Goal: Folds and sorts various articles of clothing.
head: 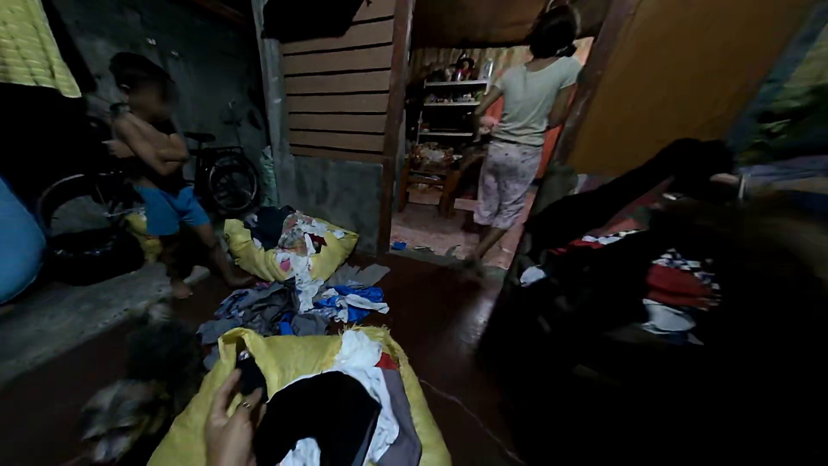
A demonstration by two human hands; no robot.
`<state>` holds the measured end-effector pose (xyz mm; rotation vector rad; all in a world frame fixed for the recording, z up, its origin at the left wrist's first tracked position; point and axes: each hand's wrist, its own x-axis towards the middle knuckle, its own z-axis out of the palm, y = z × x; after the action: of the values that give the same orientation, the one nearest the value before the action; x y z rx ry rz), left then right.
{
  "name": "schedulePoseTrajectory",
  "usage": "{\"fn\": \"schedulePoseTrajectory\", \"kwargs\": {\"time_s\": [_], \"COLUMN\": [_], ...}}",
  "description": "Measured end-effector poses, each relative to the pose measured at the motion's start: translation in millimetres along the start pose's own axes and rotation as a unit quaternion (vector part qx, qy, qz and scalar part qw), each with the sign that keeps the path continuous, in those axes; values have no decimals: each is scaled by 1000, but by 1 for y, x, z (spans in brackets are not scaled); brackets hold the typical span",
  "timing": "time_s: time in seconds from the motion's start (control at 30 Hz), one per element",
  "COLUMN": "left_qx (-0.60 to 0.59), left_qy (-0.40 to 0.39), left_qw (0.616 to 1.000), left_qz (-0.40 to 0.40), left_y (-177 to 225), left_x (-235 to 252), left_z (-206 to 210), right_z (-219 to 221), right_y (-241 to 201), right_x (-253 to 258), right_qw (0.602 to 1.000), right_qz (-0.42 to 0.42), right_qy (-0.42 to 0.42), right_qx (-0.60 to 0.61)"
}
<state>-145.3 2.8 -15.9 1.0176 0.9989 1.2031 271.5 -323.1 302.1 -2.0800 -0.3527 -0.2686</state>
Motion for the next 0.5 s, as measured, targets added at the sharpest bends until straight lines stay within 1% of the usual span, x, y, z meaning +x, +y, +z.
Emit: {"fn": "schedulePoseTrajectory", "kwargs": {"time_s": [0.07, 0.1, 0.17, 0.23, 0.3, 0.37, 0.43, 0.5], "left_qx": [-23, -30, -31, -22, 5, 55, 115, 193], "left_qy": [14, 18, 18, 17, 25, 46, 52, 13], "left_qw": [999, 999, 997, 997, 997, 996, 991, 979], "left_qz": [-18, -32, -61, -77, -76, -62, -51, -62], "left_y": [-11, -17, -28, -42, -61, -89, -125, -161], "left_x": [-1, 0, 3, 8, 13, 21, 25, 18], "left_z": [9, 12, 13, 13, 11, 10, 6, 2], "right_z": [30, 56, 106, 147, 179, 206, 228, 249], "right_y": [30, 50, 71, 72, 62, 49, 41, 52], "right_x": [0, -3, -36, -80, -122, -152, -171, -179], "right_qw": [996, 994, 982, 962, 935, 913, 889, 864], "right_qz": [-12, -28, -36, -41, -36, -2, 58, 118], "right_qy": [-81, -103, -175, -256, -326, -352, -349, -336], "right_qx": [26, 32, 60, 83, 135, 207, 290, 356]}}
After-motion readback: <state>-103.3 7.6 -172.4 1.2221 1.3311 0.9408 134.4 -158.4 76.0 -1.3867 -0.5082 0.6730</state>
